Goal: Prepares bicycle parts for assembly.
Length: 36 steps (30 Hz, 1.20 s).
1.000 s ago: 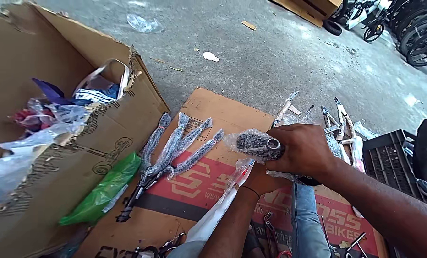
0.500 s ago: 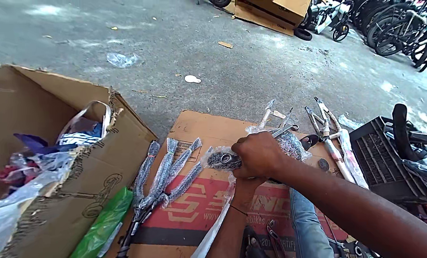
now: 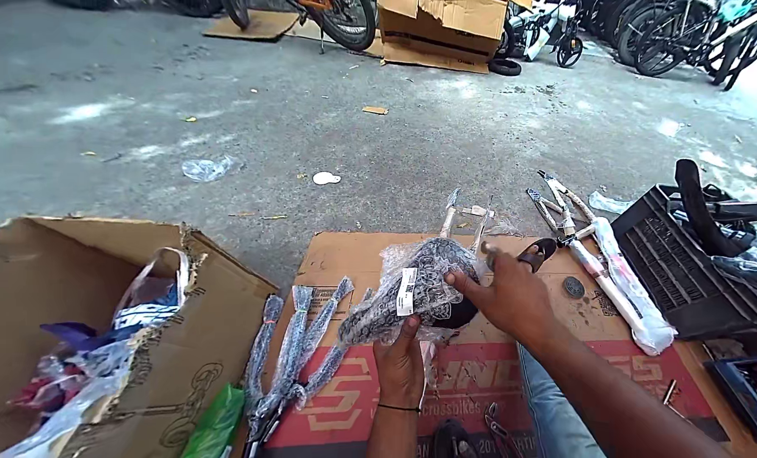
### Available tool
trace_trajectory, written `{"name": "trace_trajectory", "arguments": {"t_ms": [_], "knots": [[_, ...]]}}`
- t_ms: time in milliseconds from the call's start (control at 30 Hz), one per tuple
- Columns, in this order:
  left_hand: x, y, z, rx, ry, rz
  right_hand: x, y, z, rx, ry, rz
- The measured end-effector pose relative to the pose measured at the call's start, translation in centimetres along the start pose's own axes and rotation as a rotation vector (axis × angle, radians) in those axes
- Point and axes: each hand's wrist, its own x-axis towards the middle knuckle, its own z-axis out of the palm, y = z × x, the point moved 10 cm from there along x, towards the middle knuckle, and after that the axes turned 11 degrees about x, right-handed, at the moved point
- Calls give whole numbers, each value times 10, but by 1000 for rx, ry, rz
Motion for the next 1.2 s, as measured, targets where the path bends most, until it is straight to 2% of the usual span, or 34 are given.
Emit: {"name": "trace_trajectory", "arguments": {"t_ms": [100,167,233,300,367,400,467,500,567,667,733,800,900,967,1033,1133,1200], "knots": [[-17,-11,3,26,66,-11,14,13,36,235,-73,102],[-26,-11,1,81,112,-27,29,13,50,485,-30,12],[-43,-12,-5,328,86,-93,45,7,56,597,-87,-137],[-72,-7,-11,800,-21,-148,62,-5,54,574,-247,-288],[-107,12,-9,1276,-126,-17,71,-12,52,510,-386,-377],[-122,27,-3,1439,-139,133,74,-14,50,477,-413,-399],[-145,66,15,1627,-43,565,74,-14,49,460,-401,-411],[-146,78,26,1692,-13,698,73,-14,51,475,-376,-418],[-117,84,48,1817,-38,756,72,-18,57,516,-342,-415],[-48,75,76,1969,-145,600,77,-25,65,512,-370,-396],[-18,68,92,2007,-190,531,76,-25,64,492,-376,-389],[-17,66,105,2042,-162,653,72,-23,61,461,-385,-363],[-28,64,119,2083,-192,975,68,-29,54,375,-389,-359],[-27,64,127,2035,-293,1103,63,-27,47,392,-297,-412],[-23,67,137,2019,-330,1108,53,-9,37,550,-74,-429],[-23,72,159,1990,-339,1176,5,57,41,904,328,-218],[-18,69,164,1949,-371,1187,-35,104,74,1075,375,-42]]}}
